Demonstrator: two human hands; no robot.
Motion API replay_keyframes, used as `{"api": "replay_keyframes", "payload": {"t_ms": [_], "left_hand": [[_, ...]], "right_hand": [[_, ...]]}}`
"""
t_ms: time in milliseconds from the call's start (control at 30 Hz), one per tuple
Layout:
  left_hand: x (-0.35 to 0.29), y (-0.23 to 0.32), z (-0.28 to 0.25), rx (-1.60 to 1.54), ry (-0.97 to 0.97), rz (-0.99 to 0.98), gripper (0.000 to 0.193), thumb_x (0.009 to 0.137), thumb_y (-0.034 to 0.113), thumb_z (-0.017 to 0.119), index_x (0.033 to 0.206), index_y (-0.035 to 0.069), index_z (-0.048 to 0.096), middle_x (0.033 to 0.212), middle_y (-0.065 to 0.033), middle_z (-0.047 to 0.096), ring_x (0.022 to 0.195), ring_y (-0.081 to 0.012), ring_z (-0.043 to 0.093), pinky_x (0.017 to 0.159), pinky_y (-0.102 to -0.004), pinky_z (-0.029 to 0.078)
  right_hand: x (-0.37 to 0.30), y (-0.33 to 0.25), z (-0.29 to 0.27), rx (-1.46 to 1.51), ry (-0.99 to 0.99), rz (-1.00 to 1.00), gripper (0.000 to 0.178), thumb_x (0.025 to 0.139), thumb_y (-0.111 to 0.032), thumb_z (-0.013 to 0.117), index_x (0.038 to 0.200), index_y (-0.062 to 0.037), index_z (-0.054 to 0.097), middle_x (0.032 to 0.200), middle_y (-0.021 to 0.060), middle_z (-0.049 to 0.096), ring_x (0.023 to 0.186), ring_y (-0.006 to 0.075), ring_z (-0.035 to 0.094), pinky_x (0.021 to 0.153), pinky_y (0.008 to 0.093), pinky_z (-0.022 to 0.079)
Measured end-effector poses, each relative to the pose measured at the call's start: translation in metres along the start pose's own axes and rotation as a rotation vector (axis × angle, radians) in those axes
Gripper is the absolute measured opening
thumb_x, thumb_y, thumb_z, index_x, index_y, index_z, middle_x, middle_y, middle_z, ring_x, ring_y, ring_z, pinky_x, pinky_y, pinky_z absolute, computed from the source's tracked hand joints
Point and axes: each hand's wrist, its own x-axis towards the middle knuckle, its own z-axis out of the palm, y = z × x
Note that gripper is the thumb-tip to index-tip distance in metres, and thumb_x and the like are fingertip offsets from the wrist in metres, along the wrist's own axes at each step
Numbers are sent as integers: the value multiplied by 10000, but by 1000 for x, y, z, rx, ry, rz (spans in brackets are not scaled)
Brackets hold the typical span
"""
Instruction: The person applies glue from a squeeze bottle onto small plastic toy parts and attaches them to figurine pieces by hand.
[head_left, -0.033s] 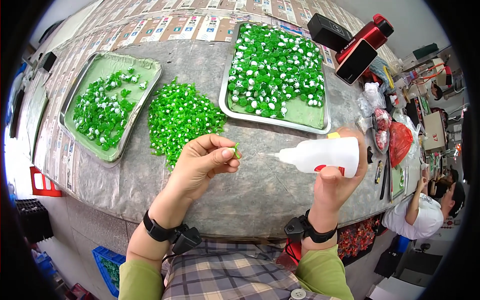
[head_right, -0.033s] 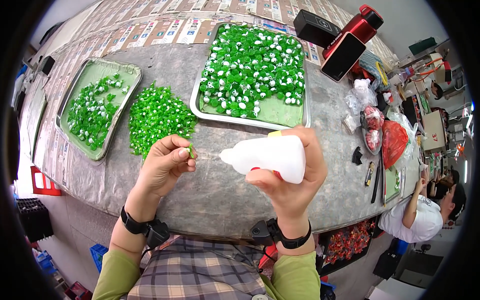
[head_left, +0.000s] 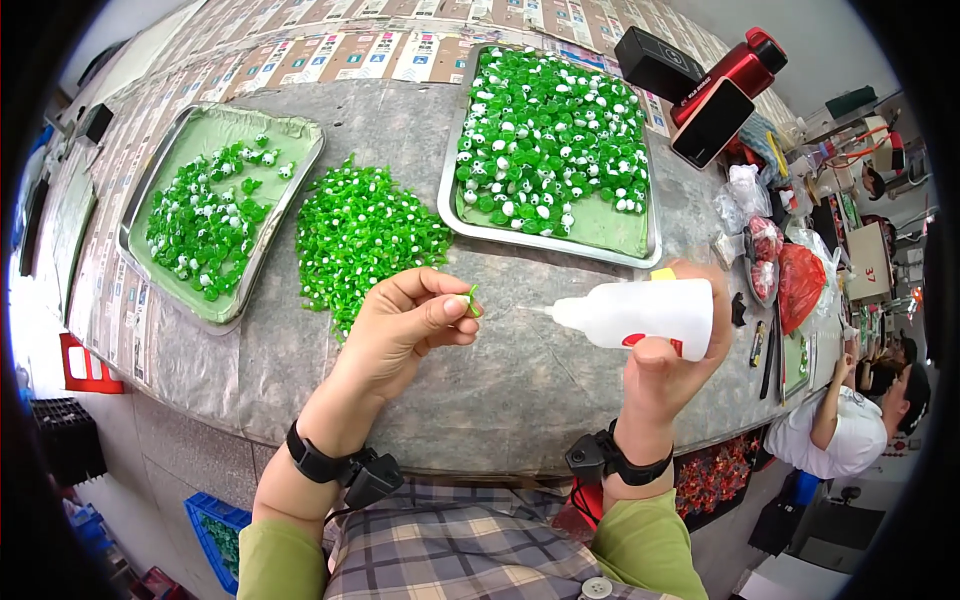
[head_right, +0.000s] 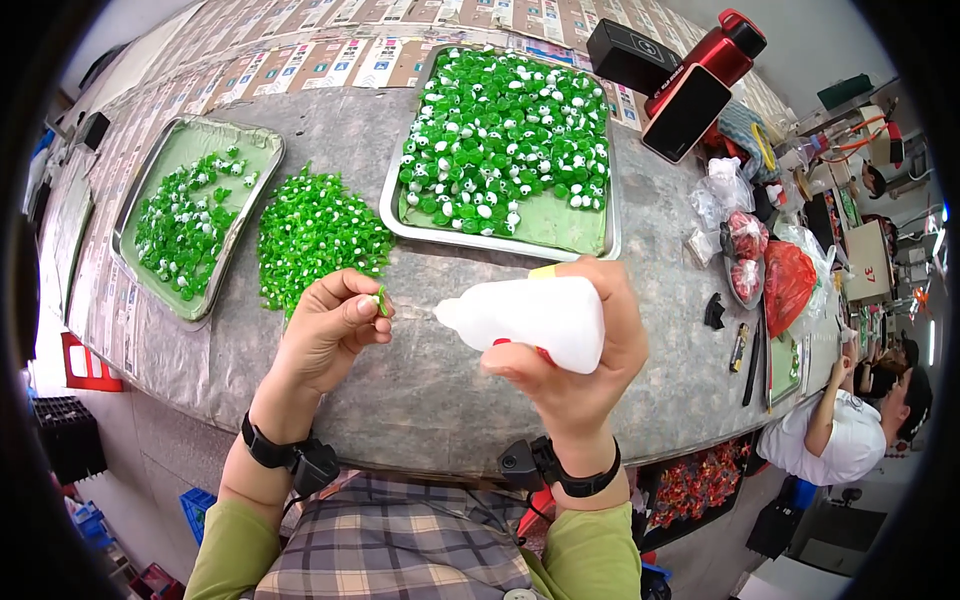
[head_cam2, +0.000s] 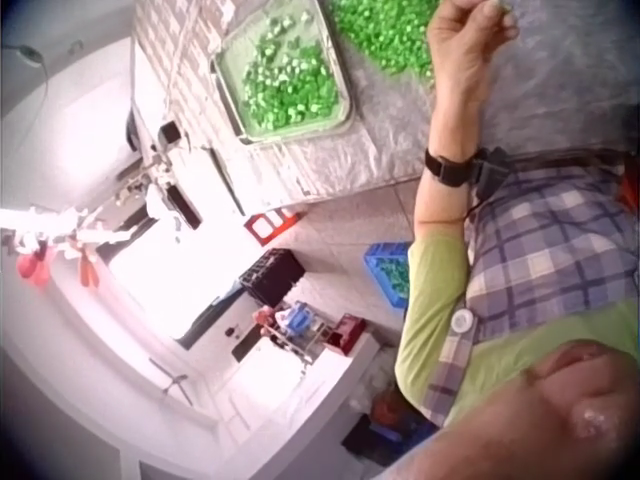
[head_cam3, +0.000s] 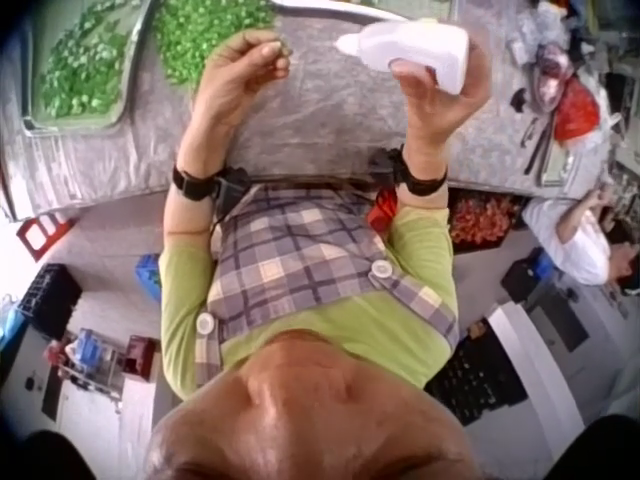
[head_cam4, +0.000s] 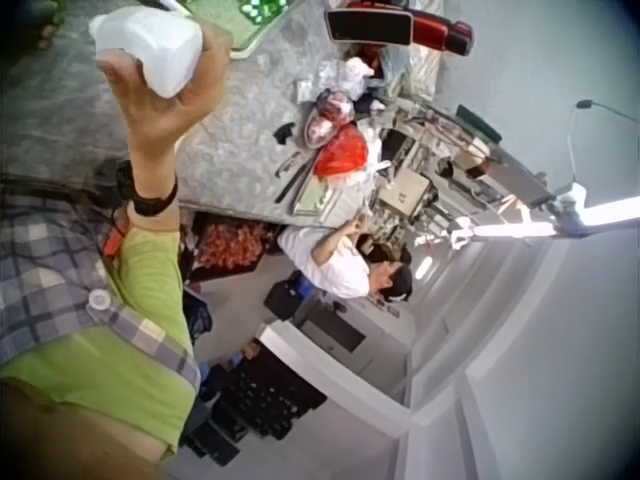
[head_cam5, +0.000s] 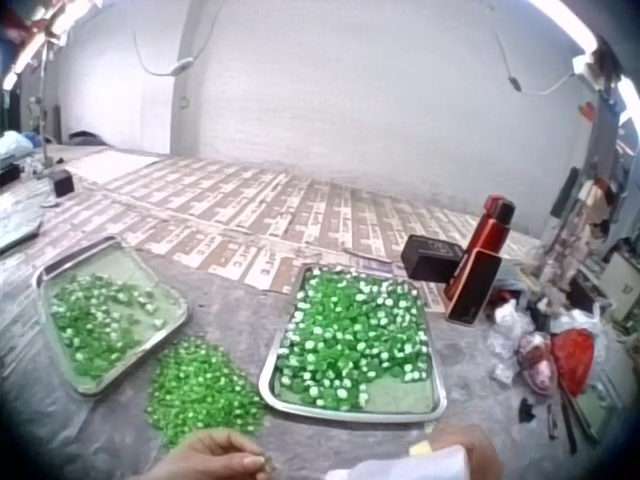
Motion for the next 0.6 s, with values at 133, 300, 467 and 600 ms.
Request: {"api": "replay_keyframes", "payload": {"t_ms": [133,300,467,600], "left_hand": [[1,-1,1,-4,2,18,104,754,75,575,846,33,553,727,-51,579,645,-121,570,602,-240,485],[0,-1,0,-1,4,19,111,753,89,580,843,31,551,716,-43,573,636,-116,564,608,-238,481],[0,-1,1,-3,-8,18,113,759,93,574,849,30,551,716,-42,573,639,-117,564,609,-240,480],[0,-1,0,-4,-17,19,112,760,91,572,850,27,551,717,-43,573,641,-119,565,608,-241,480]], "right_hand": [[-3,1,1,-217,-108,-119,482,532,-308,772,814,-24,504,713,36,498,605,121,490,530,223,389],[-4,0,7,-209,-134,-90,460,538,-276,773,817,-21,511,702,51,514,576,131,505,498,232,399],[-5,-1,8,-198,-145,-55,447,538,-256,775,818,-25,514,701,54,521,594,145,528,516,240,418],[-5,1,8,-224,-162,-51,447,538,-259,775,817,-26,514,702,54,521,599,145,530,515,242,418]]}}
